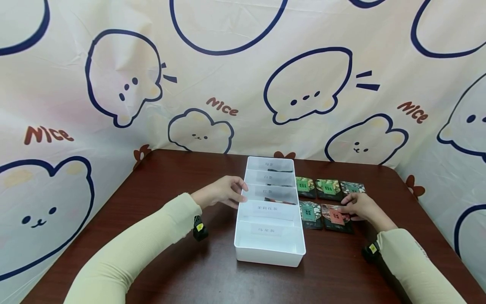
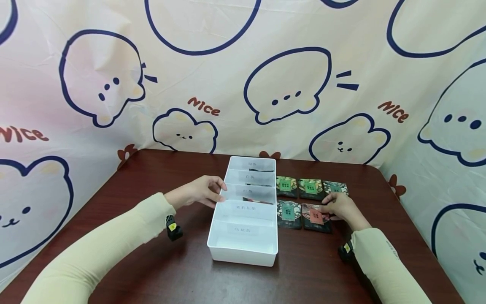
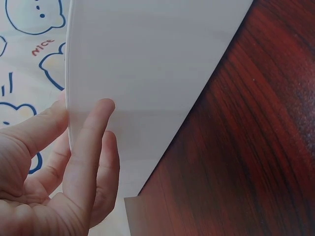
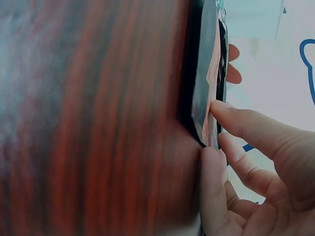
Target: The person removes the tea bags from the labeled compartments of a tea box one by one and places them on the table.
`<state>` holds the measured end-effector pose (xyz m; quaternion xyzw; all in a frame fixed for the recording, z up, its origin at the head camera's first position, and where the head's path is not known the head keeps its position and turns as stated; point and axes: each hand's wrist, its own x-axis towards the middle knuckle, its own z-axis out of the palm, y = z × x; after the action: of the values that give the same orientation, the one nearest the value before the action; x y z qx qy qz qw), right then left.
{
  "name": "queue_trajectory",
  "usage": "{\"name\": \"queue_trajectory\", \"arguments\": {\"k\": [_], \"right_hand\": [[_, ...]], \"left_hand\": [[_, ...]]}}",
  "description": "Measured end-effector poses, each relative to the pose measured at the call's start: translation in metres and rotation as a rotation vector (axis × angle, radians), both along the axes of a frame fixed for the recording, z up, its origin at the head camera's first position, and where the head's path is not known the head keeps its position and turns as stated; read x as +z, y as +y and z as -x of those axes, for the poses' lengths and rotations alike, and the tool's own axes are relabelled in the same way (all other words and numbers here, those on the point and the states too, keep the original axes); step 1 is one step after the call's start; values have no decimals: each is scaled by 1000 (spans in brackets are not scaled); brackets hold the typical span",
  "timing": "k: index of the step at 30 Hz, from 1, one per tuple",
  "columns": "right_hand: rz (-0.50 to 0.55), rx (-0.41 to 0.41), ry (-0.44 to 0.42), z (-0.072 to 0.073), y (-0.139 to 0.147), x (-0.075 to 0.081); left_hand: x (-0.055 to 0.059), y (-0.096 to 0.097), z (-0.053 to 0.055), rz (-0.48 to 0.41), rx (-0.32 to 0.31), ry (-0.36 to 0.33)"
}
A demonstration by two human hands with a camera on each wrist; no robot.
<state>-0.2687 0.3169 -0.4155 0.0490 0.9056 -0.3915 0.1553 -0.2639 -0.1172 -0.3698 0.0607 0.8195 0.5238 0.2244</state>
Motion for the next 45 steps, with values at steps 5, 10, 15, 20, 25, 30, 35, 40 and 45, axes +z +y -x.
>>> {"name": "queue_trajectory", "arguments": {"k": [5,10,15,20,25,30,35,40,45], "right_hand": [[22,16,0,-1,2,4],[98,64,71,0,-1,18],[224,179,228,-6,-20,41],[276,292,297,-19,-55,59],[285,424,300,-24,-86,58],[305,465,246,-24,-105,49],[307,442,177,-26,-114,43],[180,471,190,-26,-119,41],[124,478,196,-26,-121,39]], "left_hand": [[1,0,1,-6,2,-8],[1,-1,1,-3,4,-6],[1,-2,1,-4,5,-8],[1,-2,0,-9,7,-9],[1,-1,-1,-13,4,-5],[0,0,-1,-6,9,-1],[0,0,-1,-7,14,-7],[0,0,-1,-4,17,-8],[-1,1,1,-3,14,-8]]}}
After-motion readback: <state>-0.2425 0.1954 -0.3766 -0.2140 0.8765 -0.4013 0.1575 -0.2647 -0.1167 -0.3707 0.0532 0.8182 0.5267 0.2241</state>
